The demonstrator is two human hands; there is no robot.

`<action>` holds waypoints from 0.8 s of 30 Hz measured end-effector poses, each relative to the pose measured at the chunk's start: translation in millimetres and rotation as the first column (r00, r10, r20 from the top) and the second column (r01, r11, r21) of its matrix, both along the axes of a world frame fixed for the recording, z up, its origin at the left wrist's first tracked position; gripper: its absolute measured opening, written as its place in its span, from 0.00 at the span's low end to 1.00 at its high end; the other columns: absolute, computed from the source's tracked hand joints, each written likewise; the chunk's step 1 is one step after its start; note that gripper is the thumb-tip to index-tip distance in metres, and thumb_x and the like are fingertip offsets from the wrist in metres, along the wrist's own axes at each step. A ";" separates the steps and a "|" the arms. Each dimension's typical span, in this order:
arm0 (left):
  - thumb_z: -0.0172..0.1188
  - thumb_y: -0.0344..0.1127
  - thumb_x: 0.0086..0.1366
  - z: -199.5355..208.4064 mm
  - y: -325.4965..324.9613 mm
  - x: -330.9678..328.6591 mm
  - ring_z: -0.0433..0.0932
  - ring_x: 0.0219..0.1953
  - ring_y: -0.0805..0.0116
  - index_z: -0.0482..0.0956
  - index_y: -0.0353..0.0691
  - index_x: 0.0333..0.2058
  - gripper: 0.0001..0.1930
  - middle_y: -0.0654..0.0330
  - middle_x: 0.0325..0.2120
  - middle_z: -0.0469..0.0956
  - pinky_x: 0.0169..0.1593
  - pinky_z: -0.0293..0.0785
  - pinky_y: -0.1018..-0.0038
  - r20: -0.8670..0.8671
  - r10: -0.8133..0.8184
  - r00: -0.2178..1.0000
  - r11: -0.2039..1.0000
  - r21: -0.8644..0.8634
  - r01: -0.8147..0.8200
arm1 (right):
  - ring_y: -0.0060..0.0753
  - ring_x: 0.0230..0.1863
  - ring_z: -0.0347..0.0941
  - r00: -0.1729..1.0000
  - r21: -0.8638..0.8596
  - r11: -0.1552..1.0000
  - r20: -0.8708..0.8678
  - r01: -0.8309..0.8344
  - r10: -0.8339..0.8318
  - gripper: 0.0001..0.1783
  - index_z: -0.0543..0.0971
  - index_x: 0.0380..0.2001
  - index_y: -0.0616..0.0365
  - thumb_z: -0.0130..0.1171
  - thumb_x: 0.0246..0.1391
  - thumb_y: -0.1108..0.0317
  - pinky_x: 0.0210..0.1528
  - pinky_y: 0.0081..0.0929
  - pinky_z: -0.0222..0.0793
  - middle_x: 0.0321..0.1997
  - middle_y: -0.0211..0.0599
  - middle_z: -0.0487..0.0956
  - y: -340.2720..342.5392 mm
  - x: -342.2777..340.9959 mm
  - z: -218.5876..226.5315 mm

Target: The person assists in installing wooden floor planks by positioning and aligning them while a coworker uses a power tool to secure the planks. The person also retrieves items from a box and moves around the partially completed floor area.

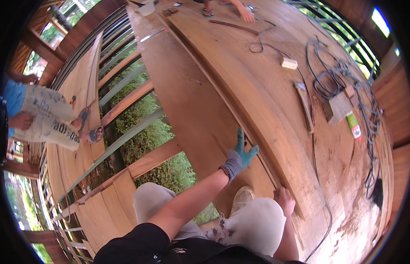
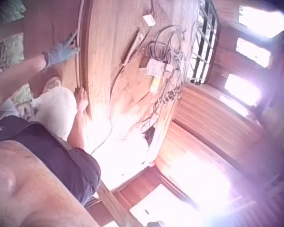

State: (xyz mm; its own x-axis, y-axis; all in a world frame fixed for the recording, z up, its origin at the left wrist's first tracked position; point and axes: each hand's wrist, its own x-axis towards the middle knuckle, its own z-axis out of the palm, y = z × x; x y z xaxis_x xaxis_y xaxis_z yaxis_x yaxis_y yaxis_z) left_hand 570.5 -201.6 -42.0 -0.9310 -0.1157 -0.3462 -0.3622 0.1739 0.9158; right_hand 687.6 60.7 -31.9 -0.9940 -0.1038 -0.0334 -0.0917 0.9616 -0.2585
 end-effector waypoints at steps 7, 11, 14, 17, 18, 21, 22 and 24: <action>0.56 0.70 0.61 -40.8 -16.0 14.7 0.62 0.66 0.59 0.45 0.52 0.73 0.50 0.58 0.67 0.59 0.65 0.59 0.64 0.356 0.261 0.897 0.706 0.563 -0.429 | 0.52 0.30 0.79 0.985 -0.100 0.993 0.165 0.056 -0.039 0.16 0.75 0.31 0.57 0.68 0.51 0.57 0.31 0.44 0.75 0.29 0.44 0.80 27.6 18.6 14.5; 0.54 0.77 0.56 -32.3 -4.8 25.9 0.58 0.67 0.60 0.55 0.52 0.71 0.51 0.59 0.65 0.60 0.66 0.57 0.58 0.534 0.115 0.838 0.552 0.667 -0.500 | 0.51 0.30 0.79 0.981 -0.100 0.991 0.179 0.087 -0.068 0.17 0.75 0.31 0.57 0.69 0.50 0.57 0.31 0.43 0.75 0.28 0.44 0.80 25.6 31.8 24.0; 0.50 0.83 0.53 -76.5 -8.8 36.9 0.66 0.61 0.58 0.67 0.47 0.64 0.52 0.57 0.60 0.69 0.64 0.62 0.57 0.529 -0.008 0.848 0.302 0.810 -0.503 | 0.51 0.29 0.79 0.980 -0.131 0.991 0.198 0.039 -0.013 0.17 0.75 0.30 0.58 0.69 0.50 0.57 0.31 0.43 0.74 0.27 0.45 0.80 3.0 31.9 26.4; 0.48 0.84 0.52 -50.7 19.5 45.5 0.69 0.59 0.58 0.70 0.46 0.62 0.52 0.58 0.57 0.73 0.63 0.64 0.58 0.562 0.025 0.827 0.300 0.785 -0.542 | 0.51 0.29 0.78 0.978 -0.107 0.991 0.203 0.074 -0.051 0.17 0.76 0.30 0.58 0.70 0.49 0.57 0.31 0.43 0.74 0.27 0.45 0.80 9.2 41.7 34.4; 0.48 0.85 0.52 -38.9 22.8 49.1 0.69 0.59 0.58 0.69 0.46 0.62 0.52 0.58 0.57 0.72 0.63 0.64 0.58 0.536 0.014 0.844 0.292 0.805 -0.516 | 0.51 0.29 0.78 0.977 -0.109 0.991 0.203 0.084 -0.061 0.17 0.76 0.30 0.58 0.70 0.49 0.57 0.31 0.43 0.74 0.26 0.45 0.80 9.8 44.6 36.7; 0.48 0.85 0.51 -25.5 21.5 62.1 0.69 0.59 0.58 0.69 0.46 0.62 0.53 0.57 0.57 0.72 0.63 0.64 0.58 0.479 -0.008 0.878 0.268 0.847 -0.460 | 0.51 0.28 0.78 0.976 -0.115 0.990 0.210 0.085 -0.059 0.18 0.76 0.29 0.58 0.70 0.49 0.57 0.30 0.42 0.73 0.26 0.46 0.79 6.4 48.9 43.2; 0.48 0.85 0.51 -27.5 20.0 65.6 0.69 0.59 0.58 0.69 0.46 0.63 0.53 0.57 0.57 0.72 0.63 0.64 0.58 0.471 -0.017 0.882 0.262 0.853 -0.451 | 0.51 0.28 0.78 0.976 -0.124 0.989 0.212 0.081 -0.054 0.18 0.76 0.29 0.59 0.70 0.49 0.57 0.30 0.42 0.73 0.26 0.46 0.79 3.3 50.3 45.1; 0.48 0.85 0.51 -32.1 16.5 69.6 0.69 0.59 0.58 0.68 0.46 0.63 0.53 0.57 0.58 0.72 0.62 0.64 0.58 0.466 -0.001 0.885 0.263 0.854 -0.449 | 0.51 0.28 0.78 0.975 -0.135 0.988 0.220 0.070 -0.039 0.18 0.76 0.29 0.59 0.70 0.48 0.57 0.30 0.42 0.73 0.25 0.46 0.79 -2.5 51.7 49.1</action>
